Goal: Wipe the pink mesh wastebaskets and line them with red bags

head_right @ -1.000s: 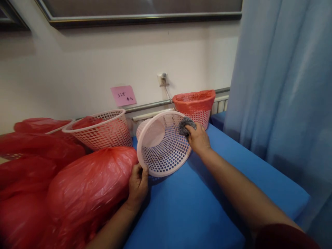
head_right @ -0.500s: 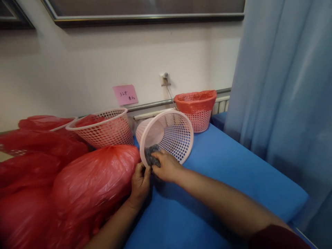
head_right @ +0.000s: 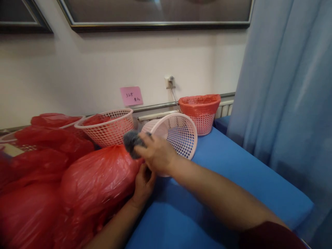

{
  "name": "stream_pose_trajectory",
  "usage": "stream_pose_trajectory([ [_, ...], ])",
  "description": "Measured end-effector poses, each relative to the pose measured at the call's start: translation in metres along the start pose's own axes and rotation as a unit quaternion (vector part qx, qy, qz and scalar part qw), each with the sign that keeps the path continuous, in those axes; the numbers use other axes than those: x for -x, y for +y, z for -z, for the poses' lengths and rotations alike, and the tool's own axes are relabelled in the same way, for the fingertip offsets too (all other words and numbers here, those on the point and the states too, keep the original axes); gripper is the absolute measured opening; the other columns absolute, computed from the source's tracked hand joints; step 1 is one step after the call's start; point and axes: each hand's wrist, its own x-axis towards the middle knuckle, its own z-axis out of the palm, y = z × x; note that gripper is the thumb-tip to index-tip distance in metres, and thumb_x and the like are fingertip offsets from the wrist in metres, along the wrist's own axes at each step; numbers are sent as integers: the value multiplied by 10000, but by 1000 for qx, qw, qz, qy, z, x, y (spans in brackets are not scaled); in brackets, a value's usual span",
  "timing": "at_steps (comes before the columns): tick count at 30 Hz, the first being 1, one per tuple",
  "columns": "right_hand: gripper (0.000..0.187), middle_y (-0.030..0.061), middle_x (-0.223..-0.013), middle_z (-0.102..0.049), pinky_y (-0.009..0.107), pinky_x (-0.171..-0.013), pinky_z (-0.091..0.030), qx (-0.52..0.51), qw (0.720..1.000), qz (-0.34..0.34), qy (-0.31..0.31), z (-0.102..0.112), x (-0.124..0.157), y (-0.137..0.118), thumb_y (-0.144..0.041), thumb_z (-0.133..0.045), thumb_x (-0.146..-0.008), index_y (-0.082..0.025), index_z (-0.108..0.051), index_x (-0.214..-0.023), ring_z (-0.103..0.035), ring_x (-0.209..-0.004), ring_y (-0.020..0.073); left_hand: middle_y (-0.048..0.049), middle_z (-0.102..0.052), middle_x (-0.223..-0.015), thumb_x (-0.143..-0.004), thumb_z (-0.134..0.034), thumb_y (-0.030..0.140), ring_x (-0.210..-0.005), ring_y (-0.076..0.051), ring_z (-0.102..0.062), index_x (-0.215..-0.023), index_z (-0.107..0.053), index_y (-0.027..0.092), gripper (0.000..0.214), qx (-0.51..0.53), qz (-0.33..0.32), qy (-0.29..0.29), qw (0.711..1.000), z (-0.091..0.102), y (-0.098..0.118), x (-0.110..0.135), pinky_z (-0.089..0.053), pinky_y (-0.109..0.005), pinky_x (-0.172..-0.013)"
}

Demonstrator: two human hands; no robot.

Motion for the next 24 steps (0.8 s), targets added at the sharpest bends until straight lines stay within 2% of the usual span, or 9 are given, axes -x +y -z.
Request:
stream_pose_trajectory([
  [2,433,76,-1477,-452,455,-1064,-439,-27,991,-88,95,13,-11,37,-151,-570,-835,-261,-652,-1246,-501,-1240,276,-5,-629,-768,-859,-657,340,-689,-178,-604,-873,-618,195,152,-2,-18,-41,999,5,-3,2,-521,-310,-648],
  [4,495,90,-1430,-488,444,-1082,-429,-60,956,-216,191,24,-11,81,-137,-582,-785,-245,-655,-1262,-522,-1241,266,13,-606,-785,-903,-614,316,-690,-150,-587,-899,-580,193,127,-7,-31,-62,998,7,-8,3,-511,-284,-662],
  [6,512,89,-1321,-582,439,-1088,-425,-115,887,-376,242,26,4,120,-141,-592,-737,-229,-676,-1234,-540,-1235,273,18,-598,-802,-928,-588,304,-709,-142,-590,-916,-555,193,116,-4,-35,-76,996,8,-13,5,-510,-272,-677],
  [8,511,44,-1172,-680,381,-1067,-444,-236,775,-531,249,19,30,144,-149,-610,-681,-222,-693,-1180,-573,-1196,256,20,-594,-804,-934,-585,301,-715,-141,-594,-913,-542,194,118,5,-34,-81,996,7,-16,5,-510,-267,-682],
  [9,483,42,-1082,-714,368,-996,-495,-261,747,-563,239,12,45,148,-164,-603,-673,-202,-698,-1145,-615,-1123,259,19,-595,-807,-933,-587,300,-718,-141,-595,-917,-540,194,118,10,-33,-80,996,6,-17,6,-509,-265,-682],
  [12,341,40,-772,-731,323,-739,-567,-331,687,-618,190,-16,89,137,-168,-587,-649,-160,-707,-968,-689,-815,240,19,-600,-810,-931,-594,301,-712,-139,-592,-925,-549,194,116,24,-30,-71,997,3,-15,6,-498,-253,-669],
  [15,254,42,-654,-706,308,-598,-552,-407,632,-646,136,-42,118,109,-172,-588,-646,-157,-678,-882,-676,-631,216,20,-590,-800,-924,-610,314,-718,-140,-582,-900,-561,194,132,38,-23,-52,998,1,-13,4,-489,-251,-681],
  [19,249,56,-735,-736,302,-611,-559,-494,581,-641,93,-58,131,75,-213,-604,-678,-175,-658,-918,-704,-656,206,-7,-623,-893,-902,-647,356,-835,-166,-604,-949,-579,193,183,90,-9,-7,996,-2,-10,-1,-502,-284,-793],
  [24,206,63,-712,-729,339,-643,-567,-568,545,-615,37,-59,133,38,-236,-611,-697,-165,-669,-881,-696,-633,213,-23,-642,-945,-895,-662,395,-904,-181,-614,-982,-582,194,234,123,3,18,992,-2,-11,-7,-499,-306,-858],
])
